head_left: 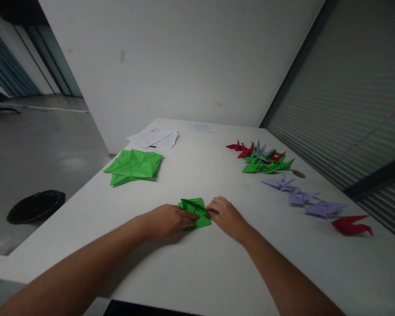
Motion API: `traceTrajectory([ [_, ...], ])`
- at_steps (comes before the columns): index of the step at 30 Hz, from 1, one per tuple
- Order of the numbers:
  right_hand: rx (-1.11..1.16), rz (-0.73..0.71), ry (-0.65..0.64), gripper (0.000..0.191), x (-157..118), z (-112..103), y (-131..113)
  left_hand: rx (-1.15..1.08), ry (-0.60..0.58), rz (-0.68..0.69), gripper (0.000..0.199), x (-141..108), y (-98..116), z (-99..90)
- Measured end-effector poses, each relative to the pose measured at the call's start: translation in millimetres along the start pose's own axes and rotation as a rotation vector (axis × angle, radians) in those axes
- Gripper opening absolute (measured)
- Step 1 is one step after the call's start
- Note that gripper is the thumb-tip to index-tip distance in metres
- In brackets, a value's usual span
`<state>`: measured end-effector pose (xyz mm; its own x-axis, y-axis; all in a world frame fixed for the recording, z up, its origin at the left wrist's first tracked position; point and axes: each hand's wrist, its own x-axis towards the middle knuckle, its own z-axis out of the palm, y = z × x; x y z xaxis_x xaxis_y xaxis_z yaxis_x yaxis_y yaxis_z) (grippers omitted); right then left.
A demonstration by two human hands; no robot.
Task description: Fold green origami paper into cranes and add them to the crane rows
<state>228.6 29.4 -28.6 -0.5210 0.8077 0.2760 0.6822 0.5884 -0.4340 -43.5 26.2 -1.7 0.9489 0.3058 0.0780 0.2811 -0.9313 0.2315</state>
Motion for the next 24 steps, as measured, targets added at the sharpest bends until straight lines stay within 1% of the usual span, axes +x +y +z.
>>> traceTrajectory([
  [6,-0.017,0.015,0.079,0.020,3,8,-1,0.011,-0.009,0.011,0.045,0,2,-2.3],
  [10,-0.002,0.024,0.086,0.022,4,9,-1,-0.010,-0.016,0.022,0.048,-2,-2,-0.1],
  [14,0.025,0.025,0.068,0.019,6,5,-4,-0.031,-0.002,0.025,0.050,-2,-3,0.5],
  [18,0.062,0.022,0.036,0.017,5,-3,-7,-0.023,0.015,0.034,0.046,-2,-2,1.4],
  [22,0.234,-0.039,-0.043,0.008,-1,-16,-6,-0.033,0.013,0.050,0.047,-2,-3,1.4],
  [23,0.266,-0.050,-0.061,0.006,-2,-19,-5,-0.040,0.005,0.057,0.049,-3,-3,1.0],
  [24,0.293,-0.056,-0.073,0.009,-4,-22,-5,-0.046,0.000,0.064,0.049,-3,-3,0.4],
])
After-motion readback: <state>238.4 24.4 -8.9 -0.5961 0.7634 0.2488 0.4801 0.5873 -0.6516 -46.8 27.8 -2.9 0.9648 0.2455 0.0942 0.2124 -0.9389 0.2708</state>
